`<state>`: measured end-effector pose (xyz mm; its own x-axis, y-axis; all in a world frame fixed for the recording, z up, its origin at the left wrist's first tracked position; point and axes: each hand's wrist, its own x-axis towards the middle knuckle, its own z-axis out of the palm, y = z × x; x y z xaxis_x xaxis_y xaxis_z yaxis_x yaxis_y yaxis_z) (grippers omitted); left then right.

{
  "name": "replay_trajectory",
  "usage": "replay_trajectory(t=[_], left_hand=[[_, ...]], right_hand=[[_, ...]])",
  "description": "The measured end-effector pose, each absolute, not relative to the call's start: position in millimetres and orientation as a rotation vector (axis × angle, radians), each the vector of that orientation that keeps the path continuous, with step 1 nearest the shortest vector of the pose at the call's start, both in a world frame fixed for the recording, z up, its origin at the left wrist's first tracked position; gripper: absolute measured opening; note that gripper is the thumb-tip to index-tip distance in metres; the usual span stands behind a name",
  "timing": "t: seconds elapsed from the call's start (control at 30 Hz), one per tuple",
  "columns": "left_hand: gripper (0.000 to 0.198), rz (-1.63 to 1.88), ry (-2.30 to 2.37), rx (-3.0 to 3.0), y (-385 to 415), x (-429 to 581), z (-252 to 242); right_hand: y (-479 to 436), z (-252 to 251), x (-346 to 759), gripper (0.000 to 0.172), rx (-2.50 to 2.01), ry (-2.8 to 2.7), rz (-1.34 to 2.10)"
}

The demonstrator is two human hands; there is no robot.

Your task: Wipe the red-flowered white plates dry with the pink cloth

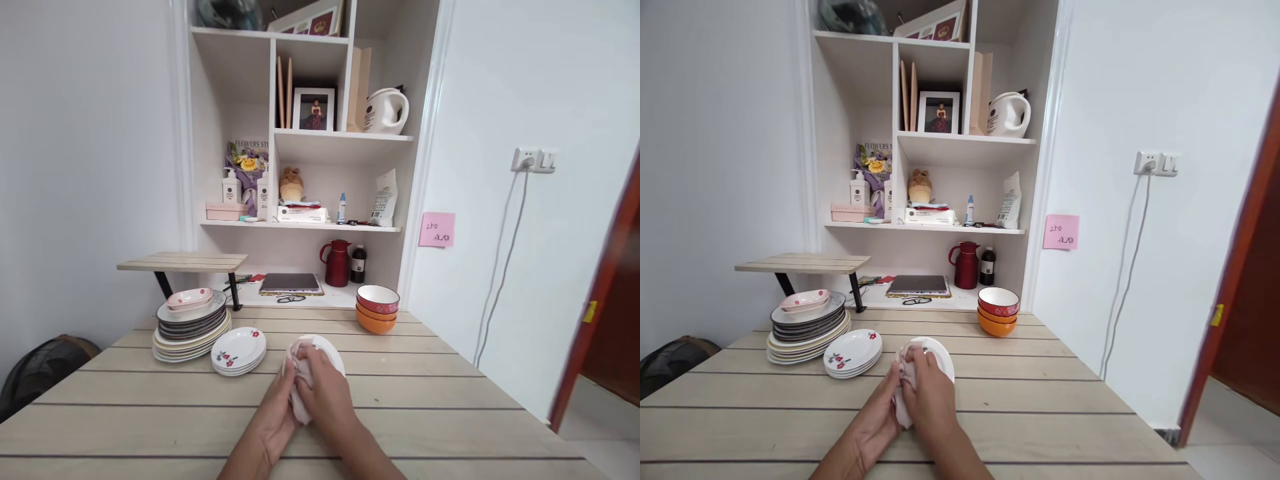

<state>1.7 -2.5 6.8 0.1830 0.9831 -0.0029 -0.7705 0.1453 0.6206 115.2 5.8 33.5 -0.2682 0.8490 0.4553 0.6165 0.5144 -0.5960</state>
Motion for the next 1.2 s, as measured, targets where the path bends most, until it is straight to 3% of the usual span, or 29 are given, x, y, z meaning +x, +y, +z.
replay_trajectory(t=[0.2, 0.37, 0.5, 0.57, 0.67, 0.8, 0.97, 1.1, 1.2], left_hand=[[0.059, 1.471, 0.561, 0.508, 3.8, 2.5, -0.1], [0.053, 1.553, 0.59, 0.387, 4.9, -3.5, 8.0], [0.046, 1.598, 0.56, 0.391, 1.6, -5.6, 16.2], [0.046, 1.625, 0.584, 0.447, 1.2, -5.4, 16.0], [0.05, 1.672, 0.716, 0.531, 2.6, -5.4, 12.4], [0.05, 1.731, 0.94, 0.668, 6.9, -8.2, 8.7], [0.055, 1.784, 1.22, 1.034, 11.8, -9.3, 7.2], [0.073, 1.878, 1.47, 1.374, 10.4, -7.7, 6.9], [0.066, 1.969, 1.742, 1.724, 6.6, -7.1, 8.4]], right_hand=[[20.9, 39.0, 137.1, 0.047, -0.82, -1.624, 0.951], [26.5, 36.7, 148.7, 0.05, -0.986, -0.968, 1.016], [18.3, 34.8, 137.0, 0.049, -0.686, -0.936, 1.793], [13.5, 34.4, 128.2, 0.05, -0.512, -0.888, 1.991], [9.0, 35.7, 120.1, 0.048, -0.348, -0.806, 2.054], [8.2, 36.3, 118.5, 0.063, -0.25, -0.731, 2.117], [15.9, 26.2, 117.6, 0.039, -0.436, -0.555, 2.042], [23.9, 23.0, 121.5, 0.039, -0.485, -0.446, 1.969], [25.5, 23.9, 124.2, 0.037, -0.514, -0.413, 1.914]])
